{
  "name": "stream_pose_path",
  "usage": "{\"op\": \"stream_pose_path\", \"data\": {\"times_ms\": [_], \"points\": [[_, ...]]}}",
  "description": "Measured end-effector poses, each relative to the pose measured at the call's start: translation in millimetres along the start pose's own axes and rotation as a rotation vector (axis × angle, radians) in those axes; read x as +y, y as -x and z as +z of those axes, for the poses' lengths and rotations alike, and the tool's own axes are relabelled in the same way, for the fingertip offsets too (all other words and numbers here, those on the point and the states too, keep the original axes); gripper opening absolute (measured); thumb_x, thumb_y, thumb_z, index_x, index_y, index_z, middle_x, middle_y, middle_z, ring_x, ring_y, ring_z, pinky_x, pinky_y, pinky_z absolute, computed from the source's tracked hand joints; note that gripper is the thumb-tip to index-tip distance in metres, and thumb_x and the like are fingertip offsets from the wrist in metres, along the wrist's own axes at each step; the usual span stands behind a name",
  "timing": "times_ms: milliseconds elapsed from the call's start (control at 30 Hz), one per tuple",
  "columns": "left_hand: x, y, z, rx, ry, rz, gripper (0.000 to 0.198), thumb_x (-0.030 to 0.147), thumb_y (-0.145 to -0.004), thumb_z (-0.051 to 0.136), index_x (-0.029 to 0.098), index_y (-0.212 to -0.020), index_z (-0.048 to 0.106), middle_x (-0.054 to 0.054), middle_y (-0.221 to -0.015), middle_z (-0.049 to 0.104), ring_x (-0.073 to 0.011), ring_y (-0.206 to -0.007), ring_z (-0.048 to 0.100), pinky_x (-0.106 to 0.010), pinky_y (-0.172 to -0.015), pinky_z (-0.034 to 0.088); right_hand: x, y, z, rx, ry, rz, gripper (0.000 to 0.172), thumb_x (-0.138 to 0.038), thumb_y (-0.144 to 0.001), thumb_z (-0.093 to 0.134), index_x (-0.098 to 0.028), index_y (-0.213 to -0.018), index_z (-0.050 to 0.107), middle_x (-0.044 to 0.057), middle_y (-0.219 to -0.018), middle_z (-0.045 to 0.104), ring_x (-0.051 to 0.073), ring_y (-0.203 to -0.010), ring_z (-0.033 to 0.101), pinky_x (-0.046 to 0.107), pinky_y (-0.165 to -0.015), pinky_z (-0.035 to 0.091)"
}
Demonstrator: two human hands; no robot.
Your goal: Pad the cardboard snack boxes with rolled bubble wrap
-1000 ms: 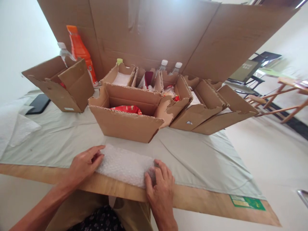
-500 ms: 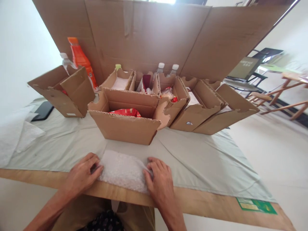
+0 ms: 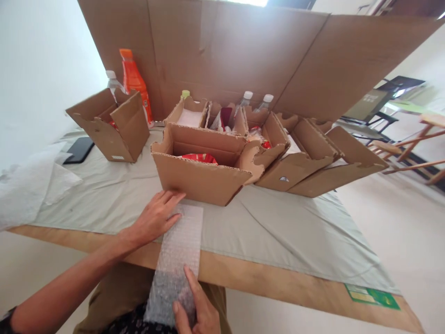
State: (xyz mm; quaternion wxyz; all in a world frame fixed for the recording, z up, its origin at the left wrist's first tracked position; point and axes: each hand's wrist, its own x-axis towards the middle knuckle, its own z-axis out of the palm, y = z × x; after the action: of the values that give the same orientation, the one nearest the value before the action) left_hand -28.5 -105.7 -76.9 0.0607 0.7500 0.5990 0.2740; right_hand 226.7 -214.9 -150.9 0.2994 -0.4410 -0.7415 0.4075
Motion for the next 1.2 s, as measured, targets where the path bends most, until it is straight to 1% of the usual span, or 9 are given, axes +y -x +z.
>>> {"op": "stream_pose_path", "data": {"times_ms": [133, 200, 367, 500, 667, 833, 933, 1033, 1200], "points": [[12.6, 42.9, -0.7, -0.015, 0.218, 0.114, 0.042, 0.007, -0.092, 0.048, 0.019, -0.131, 0.058, -0.012, -0.119, 0.069, -0.0262, -0.115, 0.062, -0.046, -0.099, 0.054, -2.0, -1.6, -11.5, -0.083, -0.112, 0.042, 0.038, -0.029, -0.094, 0.063, -0.032, -0.131, 0.070, 0.006, -0.120, 0.075, 0.026, -0.105, 0.074, 0.033, -0.089, 0.062], [16.1, 76.3, -14.9, -0.148, 0.318, 0.188, 0.050, -0.002, -0.086, 0.043, 0.025, -0.125, 0.061, -0.007, -0.121, 0.070, -0.0239, -0.128, 0.057, -0.044, -0.107, 0.051, -6.5, -2.0, -13.7, -0.081, -0.246, 0.145, 0.025, -0.038, -0.095, 0.063, -0.031, -0.114, 0.077, 0.005, -0.100, 0.078, 0.023, -0.085, 0.074, 0.030, -0.075, 0.062], [25.3, 130.1, -41.9, -0.351, 0.254, 0.185, 0.081, -0.002, -0.072, 0.047, 0.030, -0.147, 0.047, -0.006, -0.154, 0.054, -0.0276, -0.147, 0.043, -0.047, -0.113, 0.051, -18.5, -7.1, -8.0, -0.004, -0.793, 0.487, 0.034, -0.054, -0.087, 0.071, -0.025, -0.104, 0.076, 0.006, -0.086, 0.074, 0.021, -0.072, 0.069, 0.032, -0.067, 0.057], [32.4, 131.9, -22.5, -0.150, 0.235, 0.146, 0.066, 0.009, -0.082, 0.058, 0.026, -0.145, 0.048, -0.011, -0.139, 0.067, -0.0299, -0.132, 0.060, -0.047, -0.104, 0.057, -25.9, -20.3, -5.4, 0.020, -1.009, 0.498, 0.046, -0.058, -0.092, 0.063, -0.022, -0.119, 0.071, 0.011, -0.098, 0.074, 0.022, -0.072, 0.069, 0.038, -0.074, 0.058], [42.3, 111.0, 4.1, 0.064, 0.422, -0.194, 0.017, 0.018, -0.095, 0.056, 0.025, -0.101, 0.070, 0.000, -0.086, 0.079, -0.0163, -0.078, 0.075, -0.025, -0.070, 0.060, -30.2, -25.9, -4.3, 0.017, -1.034, 0.409, 0.065, -0.062, -0.091, 0.060, -0.023, -0.143, 0.055, 0.019, -0.119, 0.071, 0.032, -0.099, 0.071, 0.038, -0.068, 0.058], [41.7, 96.5, 5.3, 0.083, 0.435, -0.446, 0.019, 0.028, -0.093, 0.057, 0.023, -0.098, 0.075, 0.001, -0.078, 0.078, -0.0165, -0.066, 0.073, -0.024, -0.062, 0.059, -28.9, -14.5, -19.6, 0.169, -0.694, 0.318, 0.052, -0.043, -0.099, 0.060, -0.029, -0.148, 0.049, 0.008, -0.096, 0.074, 0.021, -0.074, 0.072, 0.034, -0.069, 0.060], [37.2, 93.1, 5.7, 0.067, 0.407, -0.433, 0.023, 0.030, -0.093, 0.055, 0.022, -0.103, 0.075, -0.001, -0.084, 0.080, -0.0181, -0.072, 0.075, -0.026, -0.066, 0.059, -28.5, -23.0, -33.5, 0.264, -0.249, 0.137, 0.028, -0.033, -0.100, 0.060, -0.031, -0.127, 0.067, 0.006, -0.105, 0.075, 0.024, -0.094, 0.072, 0.039, -0.089, 0.060], [36.1, 88.5, 5.6, 0.068, 0.367, -0.404, 0.025, 0.030, -0.094, 0.055, 0.020, -0.106, 0.074, -0.002, -0.082, 0.080, -0.0176, -0.069, 0.074, -0.026, -0.065, 0.058, -27.1, -49.5, -38.0, 0.263, 0.058, -0.026, 0.041, -0.033, -0.096, 0.062, -0.027, -0.136, 0.060, 0.009, -0.132, 0.067, 0.028, -0.112, 0.067, 0.045, -0.100, 0.055], [38.7, 83.8, 5.9, 0.084, 0.311, -0.360, 0.023, 0.028, -0.094, 0.056, 0.019, -0.107, 0.073, 0.002, -0.068, 0.072, -0.0137, -0.054, 0.066, -0.023, -0.055, 0.054, -19.3, -88.3, -22.3, 0.171, 0.155, -0.085, 0.044, -0.029, -0.099, 0.056, -0.020, -0.142, 0.052, 0.005, -0.092, 0.074, 0.020, -0.081, 0.070, 0.033, -0.076, 0.059]]}}
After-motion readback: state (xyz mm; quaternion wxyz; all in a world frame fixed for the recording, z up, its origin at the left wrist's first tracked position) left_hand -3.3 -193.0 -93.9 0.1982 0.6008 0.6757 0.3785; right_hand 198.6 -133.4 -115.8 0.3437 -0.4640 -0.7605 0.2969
